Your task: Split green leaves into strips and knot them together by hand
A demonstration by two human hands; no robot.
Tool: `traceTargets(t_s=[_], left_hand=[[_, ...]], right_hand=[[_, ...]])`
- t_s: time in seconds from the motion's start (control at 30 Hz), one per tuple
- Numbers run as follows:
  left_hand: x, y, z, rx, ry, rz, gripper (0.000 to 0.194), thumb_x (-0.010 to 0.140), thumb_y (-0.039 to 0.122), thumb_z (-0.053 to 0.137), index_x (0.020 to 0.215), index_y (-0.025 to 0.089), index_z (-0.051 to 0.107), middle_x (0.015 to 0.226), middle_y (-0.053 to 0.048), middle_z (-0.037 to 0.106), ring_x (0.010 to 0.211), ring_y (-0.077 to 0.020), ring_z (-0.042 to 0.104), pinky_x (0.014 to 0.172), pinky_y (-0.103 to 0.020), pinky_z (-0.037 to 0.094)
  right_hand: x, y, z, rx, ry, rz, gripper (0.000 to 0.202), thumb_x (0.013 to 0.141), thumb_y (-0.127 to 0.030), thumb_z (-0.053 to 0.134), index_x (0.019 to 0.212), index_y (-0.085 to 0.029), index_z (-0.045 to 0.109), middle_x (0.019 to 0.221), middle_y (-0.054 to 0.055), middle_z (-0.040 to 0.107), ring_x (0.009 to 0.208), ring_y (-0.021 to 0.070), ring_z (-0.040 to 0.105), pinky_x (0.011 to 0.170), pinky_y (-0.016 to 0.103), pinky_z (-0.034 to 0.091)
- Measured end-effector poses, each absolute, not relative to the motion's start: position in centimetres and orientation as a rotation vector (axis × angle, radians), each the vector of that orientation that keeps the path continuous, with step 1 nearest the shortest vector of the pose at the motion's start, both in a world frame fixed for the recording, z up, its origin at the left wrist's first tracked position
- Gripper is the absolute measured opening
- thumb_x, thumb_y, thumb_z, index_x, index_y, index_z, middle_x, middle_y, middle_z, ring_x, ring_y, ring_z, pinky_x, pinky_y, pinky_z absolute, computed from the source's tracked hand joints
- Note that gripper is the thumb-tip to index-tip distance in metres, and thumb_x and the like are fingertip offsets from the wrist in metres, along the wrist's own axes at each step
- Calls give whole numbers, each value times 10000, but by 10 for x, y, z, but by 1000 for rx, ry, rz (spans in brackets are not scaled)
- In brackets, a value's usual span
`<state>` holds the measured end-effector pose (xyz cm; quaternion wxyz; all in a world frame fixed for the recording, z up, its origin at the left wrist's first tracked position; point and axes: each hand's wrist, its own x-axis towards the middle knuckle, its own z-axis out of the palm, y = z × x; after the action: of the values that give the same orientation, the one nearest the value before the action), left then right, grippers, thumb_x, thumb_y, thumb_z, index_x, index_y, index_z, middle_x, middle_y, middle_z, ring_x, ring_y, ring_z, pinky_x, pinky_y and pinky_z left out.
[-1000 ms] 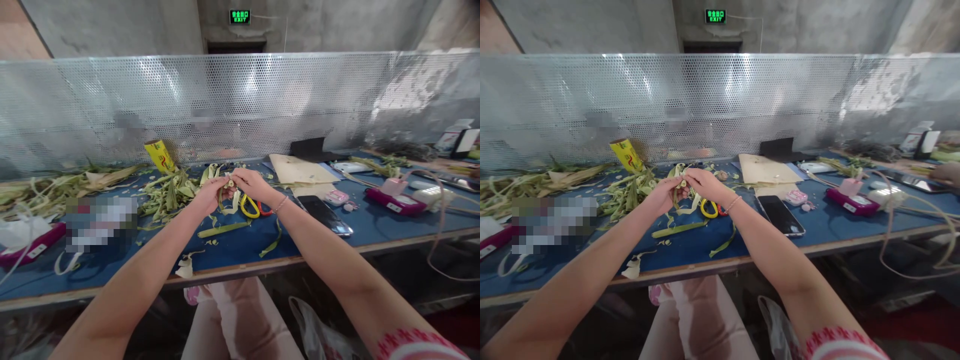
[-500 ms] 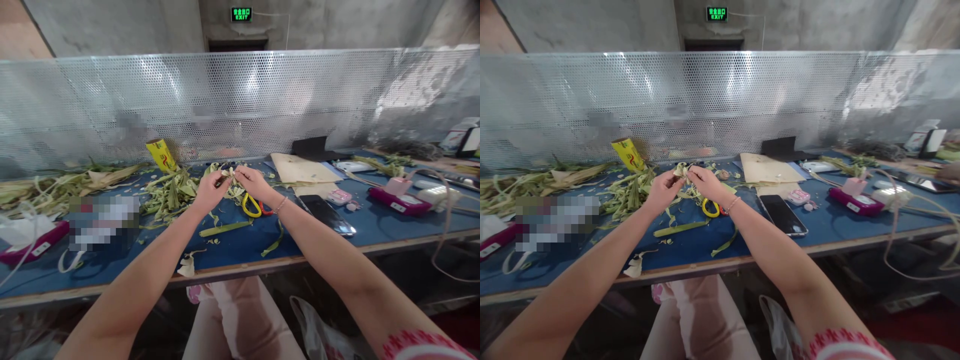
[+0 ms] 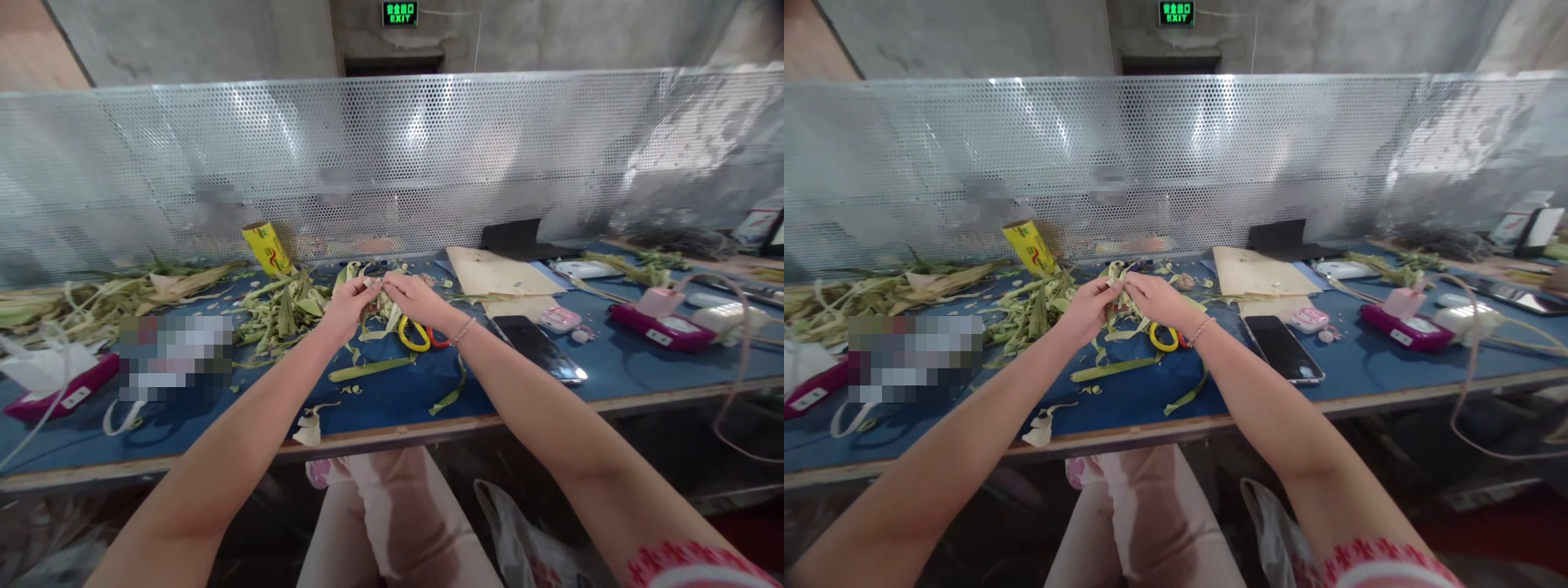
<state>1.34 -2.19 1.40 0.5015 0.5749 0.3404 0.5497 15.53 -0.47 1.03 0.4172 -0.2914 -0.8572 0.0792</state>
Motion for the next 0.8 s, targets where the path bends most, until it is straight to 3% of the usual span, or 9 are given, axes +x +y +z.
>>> traceTargets(t_s=[0.43, 0.63, 0.8], left_hand=[[4, -15, 14, 1664, 847, 1376, 252, 533, 238, 712, 724, 148, 574, 586, 29, 566, 555, -82, 529, 591, -232, 427], [7, -14, 12, 1988, 986, 1558, 162, 633, 248, 628, 750, 152, 569, 678, -7, 607, 609, -104, 554, 578, -235, 445], [7, -19, 10, 2472, 1087, 1736, 84, 724, 208, 548, 790, 161, 568, 798, -49, 639, 727, -129, 582, 683, -263, 467]], right_hand=[[161, -7, 15, -764, -2176, 141, 215, 852, -243, 331, 641, -200, 340, 619, -17, 425, 596, 111, 401, 581, 237, 271], [153, -6, 12, -839, -2004, 292, 226, 832, -257, 337, 616, -194, 338, 576, -31, 392, 571, 102, 380, 552, 231, 245], [150, -8, 17, -885, -1902, 490, 220, 770, -192, 361, 552, -185, 328, 527, -46, 342, 536, 85, 339, 528, 228, 230]])
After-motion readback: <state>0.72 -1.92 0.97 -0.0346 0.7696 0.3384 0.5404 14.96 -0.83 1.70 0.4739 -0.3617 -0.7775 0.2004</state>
